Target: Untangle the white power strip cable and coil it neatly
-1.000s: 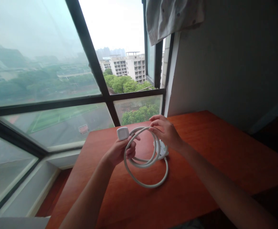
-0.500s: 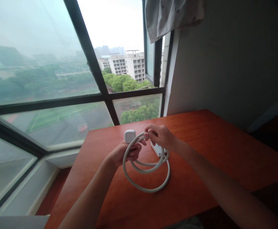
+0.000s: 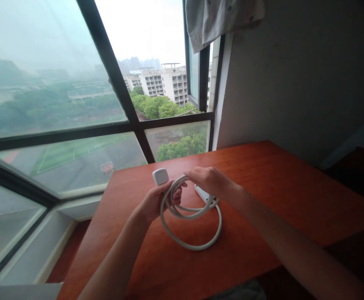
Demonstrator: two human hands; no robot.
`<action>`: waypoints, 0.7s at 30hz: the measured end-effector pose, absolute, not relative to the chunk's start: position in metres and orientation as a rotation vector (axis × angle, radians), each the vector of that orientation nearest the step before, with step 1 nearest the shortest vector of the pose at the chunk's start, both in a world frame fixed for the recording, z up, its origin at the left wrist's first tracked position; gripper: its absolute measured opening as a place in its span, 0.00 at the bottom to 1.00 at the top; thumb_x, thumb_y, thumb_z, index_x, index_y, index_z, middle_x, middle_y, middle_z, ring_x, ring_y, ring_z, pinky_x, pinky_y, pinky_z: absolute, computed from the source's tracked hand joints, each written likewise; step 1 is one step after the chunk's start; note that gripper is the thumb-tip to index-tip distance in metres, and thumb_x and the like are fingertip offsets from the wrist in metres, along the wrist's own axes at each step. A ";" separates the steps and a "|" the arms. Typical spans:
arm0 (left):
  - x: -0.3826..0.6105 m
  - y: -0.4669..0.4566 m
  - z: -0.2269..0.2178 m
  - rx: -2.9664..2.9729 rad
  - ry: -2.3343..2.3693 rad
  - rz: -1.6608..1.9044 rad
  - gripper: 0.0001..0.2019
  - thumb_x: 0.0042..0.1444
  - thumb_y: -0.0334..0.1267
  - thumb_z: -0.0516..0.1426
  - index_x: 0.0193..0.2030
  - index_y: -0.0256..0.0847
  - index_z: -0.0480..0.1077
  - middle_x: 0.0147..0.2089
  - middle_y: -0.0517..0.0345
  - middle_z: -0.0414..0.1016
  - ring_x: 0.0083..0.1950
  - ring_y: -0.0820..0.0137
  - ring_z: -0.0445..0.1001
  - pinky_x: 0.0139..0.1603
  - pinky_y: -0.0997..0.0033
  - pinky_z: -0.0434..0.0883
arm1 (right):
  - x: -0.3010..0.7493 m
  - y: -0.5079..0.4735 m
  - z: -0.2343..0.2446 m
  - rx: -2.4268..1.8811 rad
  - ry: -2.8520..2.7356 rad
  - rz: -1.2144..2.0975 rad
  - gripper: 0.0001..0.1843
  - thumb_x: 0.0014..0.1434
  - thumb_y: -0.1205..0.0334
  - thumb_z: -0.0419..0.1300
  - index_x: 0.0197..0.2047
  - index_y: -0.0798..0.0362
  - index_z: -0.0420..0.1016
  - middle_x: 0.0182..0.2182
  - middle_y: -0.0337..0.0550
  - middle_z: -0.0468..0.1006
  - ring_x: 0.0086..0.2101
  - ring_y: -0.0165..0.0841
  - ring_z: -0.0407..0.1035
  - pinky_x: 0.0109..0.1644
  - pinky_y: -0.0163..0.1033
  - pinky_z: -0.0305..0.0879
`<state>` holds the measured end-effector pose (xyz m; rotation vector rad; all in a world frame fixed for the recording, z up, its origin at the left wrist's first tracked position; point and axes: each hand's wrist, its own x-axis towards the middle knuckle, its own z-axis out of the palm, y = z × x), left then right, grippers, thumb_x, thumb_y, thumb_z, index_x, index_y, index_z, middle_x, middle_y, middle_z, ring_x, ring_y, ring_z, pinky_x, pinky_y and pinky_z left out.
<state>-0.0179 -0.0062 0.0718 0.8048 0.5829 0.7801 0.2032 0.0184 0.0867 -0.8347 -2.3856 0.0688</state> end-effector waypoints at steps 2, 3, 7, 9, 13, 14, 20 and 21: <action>-0.019 -0.006 0.069 0.864 0.694 0.820 0.16 0.59 0.44 0.59 0.42 0.30 0.76 0.30 0.51 0.70 0.32 0.70 0.70 0.37 0.71 0.69 | 0.203 0.017 0.086 -0.852 -2.436 0.021 0.08 0.65 0.69 0.55 0.41 0.50 0.75 0.30 0.40 0.75 0.30 0.29 0.68 0.32 0.31 0.57; -0.020 -0.006 0.068 0.893 0.748 0.840 0.16 0.58 0.44 0.60 0.41 0.30 0.76 0.32 0.49 0.72 0.34 0.69 0.71 0.39 0.70 0.69 | 0.203 0.016 0.086 -0.861 -2.455 0.001 0.08 0.65 0.70 0.55 0.40 0.50 0.75 0.30 0.40 0.75 0.29 0.29 0.68 0.31 0.31 0.57; -0.012 -0.009 0.067 0.957 0.867 0.947 0.19 0.54 0.49 0.63 0.39 0.30 0.76 0.32 0.50 0.74 0.32 0.69 0.72 0.35 0.71 0.70 | 0.200 0.018 0.085 -0.899 -2.421 0.023 0.08 0.66 0.66 0.54 0.41 0.51 0.75 0.32 0.43 0.77 0.33 0.32 0.71 0.34 0.33 0.60; -0.006 -0.010 0.067 0.978 0.904 1.018 0.21 0.52 0.51 0.64 0.38 0.31 0.75 0.28 0.54 0.71 0.27 0.73 0.69 0.29 0.74 0.67 | 0.198 0.020 0.086 -0.884 -2.349 0.135 0.09 0.67 0.64 0.53 0.42 0.51 0.76 0.35 0.45 0.79 0.36 0.33 0.72 0.38 0.34 0.63; 0.003 -0.009 0.066 0.994 0.923 1.148 0.22 0.50 0.53 0.65 0.34 0.32 0.73 0.20 0.67 0.56 0.18 0.83 0.53 0.17 0.81 0.51 | 0.196 0.019 0.082 -0.805 -2.157 0.406 0.11 0.66 0.61 0.55 0.48 0.50 0.75 0.40 0.44 0.80 0.40 0.34 0.74 0.45 0.37 0.67; 0.003 -0.009 0.066 0.979 0.913 1.171 0.22 0.49 0.53 0.65 0.33 0.32 0.72 0.19 0.69 0.54 0.17 0.83 0.51 0.17 0.81 0.49 | 0.196 0.018 0.078 -0.823 -2.087 0.449 0.12 0.65 0.61 0.56 0.51 0.50 0.74 0.42 0.44 0.80 0.39 0.34 0.74 0.45 0.37 0.68; 0.000 -0.002 0.066 0.706 0.768 1.350 0.22 0.50 0.53 0.65 0.34 0.32 0.70 0.20 0.71 0.51 0.16 0.86 0.48 0.16 0.85 0.50 | 0.193 0.008 0.035 -1.171 -1.617 0.659 0.23 0.58 0.59 0.60 0.57 0.51 0.64 0.42 0.47 0.78 0.33 0.35 0.75 0.36 0.39 0.72; 0.000 -0.001 0.065 0.672 0.749 1.362 0.22 0.50 0.53 0.66 0.35 0.33 0.69 0.20 0.72 0.51 0.16 0.86 0.48 0.16 0.86 0.51 | 0.191 0.007 0.028 -1.213 -1.590 0.688 0.22 0.59 0.59 0.58 0.57 0.51 0.63 0.41 0.47 0.77 0.32 0.34 0.74 0.34 0.39 0.72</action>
